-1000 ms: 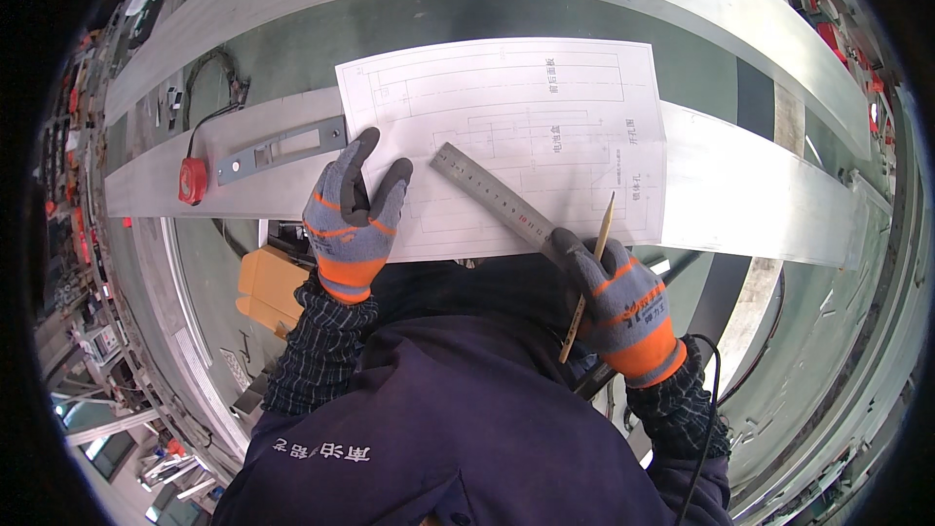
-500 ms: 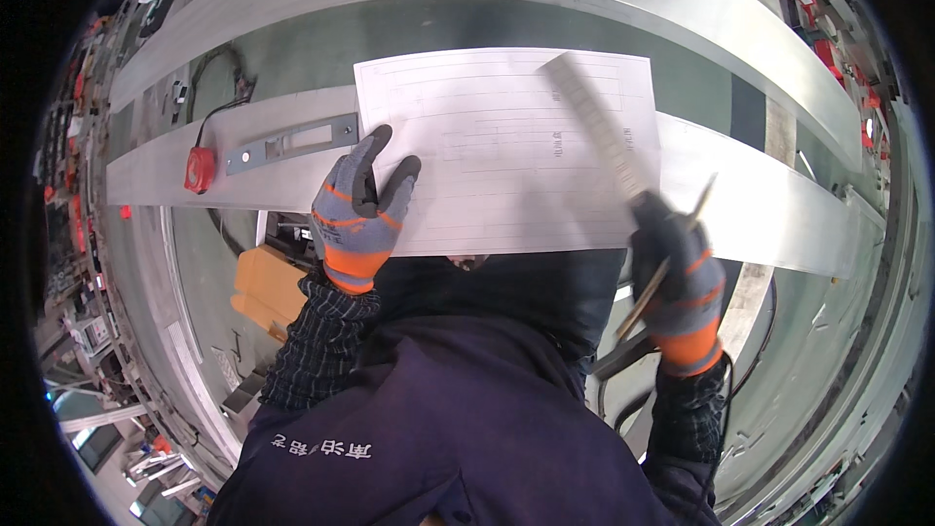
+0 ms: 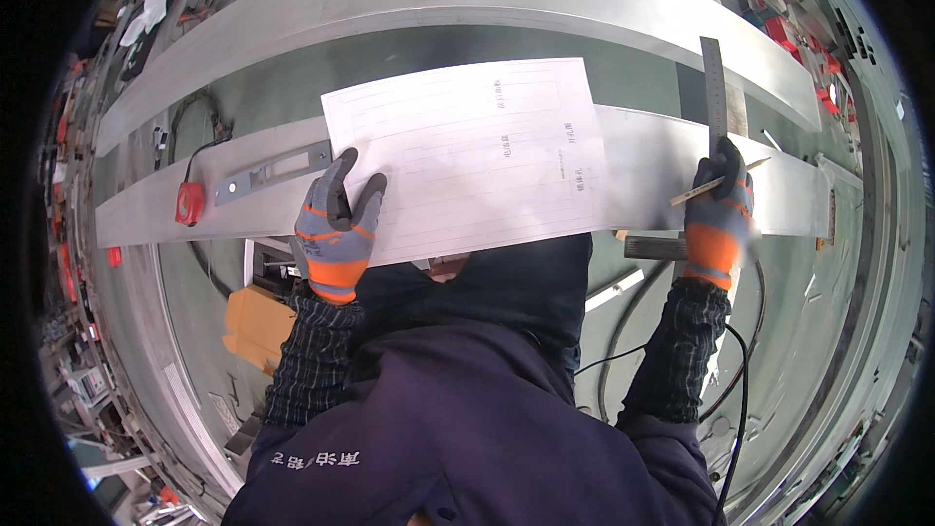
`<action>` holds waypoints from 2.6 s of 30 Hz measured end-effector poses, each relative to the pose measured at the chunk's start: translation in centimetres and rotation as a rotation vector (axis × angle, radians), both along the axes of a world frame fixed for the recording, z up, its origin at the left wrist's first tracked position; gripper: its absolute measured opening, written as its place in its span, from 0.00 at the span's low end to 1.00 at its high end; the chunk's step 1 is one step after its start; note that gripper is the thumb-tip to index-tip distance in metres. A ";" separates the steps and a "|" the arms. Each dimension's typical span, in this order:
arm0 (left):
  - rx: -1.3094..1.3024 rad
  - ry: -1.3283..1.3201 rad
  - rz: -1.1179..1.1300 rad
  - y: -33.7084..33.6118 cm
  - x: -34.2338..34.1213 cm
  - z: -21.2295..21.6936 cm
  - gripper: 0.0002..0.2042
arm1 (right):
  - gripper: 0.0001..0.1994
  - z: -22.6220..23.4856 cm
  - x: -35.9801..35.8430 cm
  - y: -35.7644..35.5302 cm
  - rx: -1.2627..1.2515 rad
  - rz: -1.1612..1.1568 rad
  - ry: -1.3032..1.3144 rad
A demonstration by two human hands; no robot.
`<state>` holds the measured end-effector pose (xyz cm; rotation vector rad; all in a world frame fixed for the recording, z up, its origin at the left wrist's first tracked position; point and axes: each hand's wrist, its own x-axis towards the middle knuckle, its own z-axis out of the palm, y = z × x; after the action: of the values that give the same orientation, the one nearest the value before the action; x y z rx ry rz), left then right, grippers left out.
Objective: The person measures and marks long aluminum profiles using a ruler, pencil, and spirit level. They reference a printed document, align the tools, and draw lines on the metal pieces in a workshop setting.
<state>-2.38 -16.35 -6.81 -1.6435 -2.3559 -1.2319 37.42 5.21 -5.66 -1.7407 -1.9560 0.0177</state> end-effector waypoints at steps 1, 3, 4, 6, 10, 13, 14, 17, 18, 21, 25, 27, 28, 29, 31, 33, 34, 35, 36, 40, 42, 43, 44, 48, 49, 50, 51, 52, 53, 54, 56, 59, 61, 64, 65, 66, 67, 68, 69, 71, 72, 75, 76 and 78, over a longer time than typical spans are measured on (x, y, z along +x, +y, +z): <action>-0.007 0.026 0.000 -0.1 -0.1 -0.1 0.22 | 0.16 -0.1 0.7 0.1 -0.003 -0.013 0.012; -0.011 0.041 -0.005 -0.1 -0.1 -0.2 0.23 | 0.17 -0.3 1.8 0.5 -0.004 -0.037 0.038; -0.008 0.029 -0.009 -0.1 -0.1 -0.2 0.23 | 0.19 -0.4 2.5 0.9 -0.018 -0.066 0.003; 0.012 0.033 -0.018 0.1 -0.1 -0.1 0.23 | 0.22 -0.9 3.5 2.0 -0.040 -0.119 -0.060; 0.025 -0.076 -0.021 -0.4 0.0 0.3 0.22 | 0.32 -1.2 3.3 2.8 -0.125 -0.184 -0.016; -0.039 -0.272 0.036 -2.0 0.2 1.3 0.21 | 0.34 -1.4 3.1 3.9 -0.184 -0.194 -0.031; -0.033 -0.342 0.058 -2.6 0.0 1.4 0.21 | 0.33 -1.9 3.7 4.3 -0.134 -0.145 -0.077; 0.169 -0.635 0.121 -5.7 -0.8 0.9 0.20 | 0.32 -2.3 4.1 4.6 -0.195 -0.069 0.172; 0.200 -0.740 0.124 -6.7 -1.3 1.5 0.22 | 0.31 -2.0 4.0 4.5 -0.273 -0.097 0.269; 0.257 -0.827 0.190 -9.7 -3.7 3.1 0.21 | 0.23 -7.4 11.0 7.4 -0.321 0.049 0.787; 0.676 -0.975 0.332 -18.4 -7.4 0.9 0.21 | 0.17 -4.9 7.1 6.8 -0.286 0.065 0.409; 0.593 -0.791 0.596 -24.3 -8.7 -0.9 0.22 | 0.17 -1.9 3.8 5.0 -0.377 0.004 0.587; 0.693 -0.848 0.648 -28.2 -9.7 -3.0 0.22 | 0.18 -1.8 3.8 5.3 -0.437 0.023 0.751; 0.791 -0.893 0.703 -32.5 -10.4 -5.1 0.22 | 0.19 -1.9 3.6 5.6 -0.400 0.105 0.654; 0.825 -0.901 0.826 -39.2 -10.5 -8.1 0.20 | 0.20 -1.3 3.4 5.9 -0.304 0.255 0.459; 0.335 -0.499 1.097 -42.0 -9.6 -9.2 0.18 | 0.21 -3.4 7.4 7.6 -0.416 0.222 0.567; 0.631 -0.655 1.094 -45.0 -9.2 -11.5 0.16 | 0.21 -4.2 8.0 8.8 -0.360 0.226 0.365; 0.937 -0.800 1.076 -48.3 -8.4 -14.8 0.16 | 0.21 -4.3 7.7 9.6 -0.298 0.236 0.163; 1.021 -0.893 1.087 -49.3 -8.4 -16.8 0.16 | 0.20 -3.8 5.8 8.3 -0.227 0.154 -0.031; 1.264 -1.107 1.115 -49.8 -9.0 -25.6 0.21 | 0.19 -0.8 5.0 7.4 -0.133 0.200 -0.016; 1.196 -1.197 1.196 -49.0 -9.7 -30.9 0.26 | 0.18 1.3 5.8 7.3 -0.094 0.231 0.014; 0.878 -1.122 1.028 -55.6 -9.6 -36.0 0.29 | 0.18 -0.1 4.7 8.4 -0.144 0.279 0.068; 1.162 -1.418 0.004 -60.0 -11.3 -37.9 0.28 | 0.18 -3.7 4.7 9.4 -0.193 0.311 0.115; 0.233 -1.571 1.366 -46.2 -9.1 -37.1 0.25 | 0.17 1.9 3.9 7.9 -0.031 0.466 0.142; 0.334 -1.539 1.400 -45.9 -8.7 -35.4 0.24 | 0.16 1.7 1.5 8.1 -0.036 0.528 0.185; 0.420 -1.538 1.384 -42.7 -8.8 -31.2 0.24 | 0.16 2.2 -0.2 6.7 -0.036 0.532 0.290; 0.467 -1.390 1.292 -41.2 -9.9 -29.3 0.23 | 0.14 1.9 -0.2 6.7 -0.177 0.443 0.434; 0.521 -1.237 1.211 -40.3 -11.1 -27.9 0.22 | 0.14 0.8 -0.3 7.8 -0.176 0.539 0.400; 0.574 -1.084 1.134 -39.5 -12.0 -26.5 0.21 | 0.14 -0.5 -0.8 9.1 -0.175 0.642 0.363; 0.429 -0.872 1.009 -35.7 -13.2 -21.9 0.21 | 0.14 -1.2 0.2 8.6 -0.274 0.532 0.524; 0.379 -0.680 0.730 -26.9 -14.7 -10.4 0.21 | 0.17 -2.1 3.9 10.6 -0.452 0.385 0.794; 0.333 -0.476 0.486 -19.2 -14.1 -0.5 0.26 | 0.20 -4.0 0.5 9.3 -0.487 0.454 0.888; 0.196 -0.159 0.299 -15.9 -15.1 2.0 0.31 | 0.19 -3.2 -2.4 7.1 -0.219 0.536 0.063; -0.116 0.133 0.186 -10.9 -16.0 3.8 0.34 | 0.17 -4.5 -2.4 6.5 -0.090 0.551 0.172; -0.239 0.200 0.187 -10.0 -16.8 2.9 0.33 | 0.17 -4.9 -2.9 6.3 -0.054 0.554 0.205; -0.359 0.264 0.175 -8.9 -17.6 1.7 0.32 | 0.16 -5.1 -3.0 5.7 -0.015 0.544 0.234; -0.408 0.247 0.155 -8.6 -18.4 1.0 0.31 | 0.16 -4.7 -3.6 5.0 -0.016 0.543 0.240; -0.459 0.229 0.138 -8.8 -19.3 0.5 0.31 | 0.16 -4.2 -4.3 4.4 -0.019 0.545 0.247; -0.503 0.209 0.110 -8.6 -19.6 0.3 0.30 | 0.15 -3.7 -4.6 3.8 -0.016 0.535 0.248; -0.541 0.219 0.114 -7.7 -18.5 2.0 0.28 | 0.16 -3.6 -4.0 3.4 -0.061 0.471 0.268; -0.582 0.213 0.126 -7.3 -18.2 2.8 0.28 | 0.17 -3.5 -3.8 3.5 -0.095 0.455 0.300; -0.558 0.174 0.132 -7.3 -17.8 3.5 0.28 | 0.19 -3.4 -4.1 3.4 -0.113 0.420 0.329; -0.526 0.158 0.126 -7.4 -17.8 3.5 0.27 | 0.19 -3.4 -4.3 3.2 -0.105 0.410 0.327; -0.456 0.092 0.127 -7.5 -17.7 3.8 0.27 | 0.19 -2.7 -5.1 2.9 -0.130 0.406 0.311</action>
<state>-20.11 -23.88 -2.98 -1.5697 -2.7738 -0.6123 32.34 8.14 -8.36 -1.2912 -2.0662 0.5345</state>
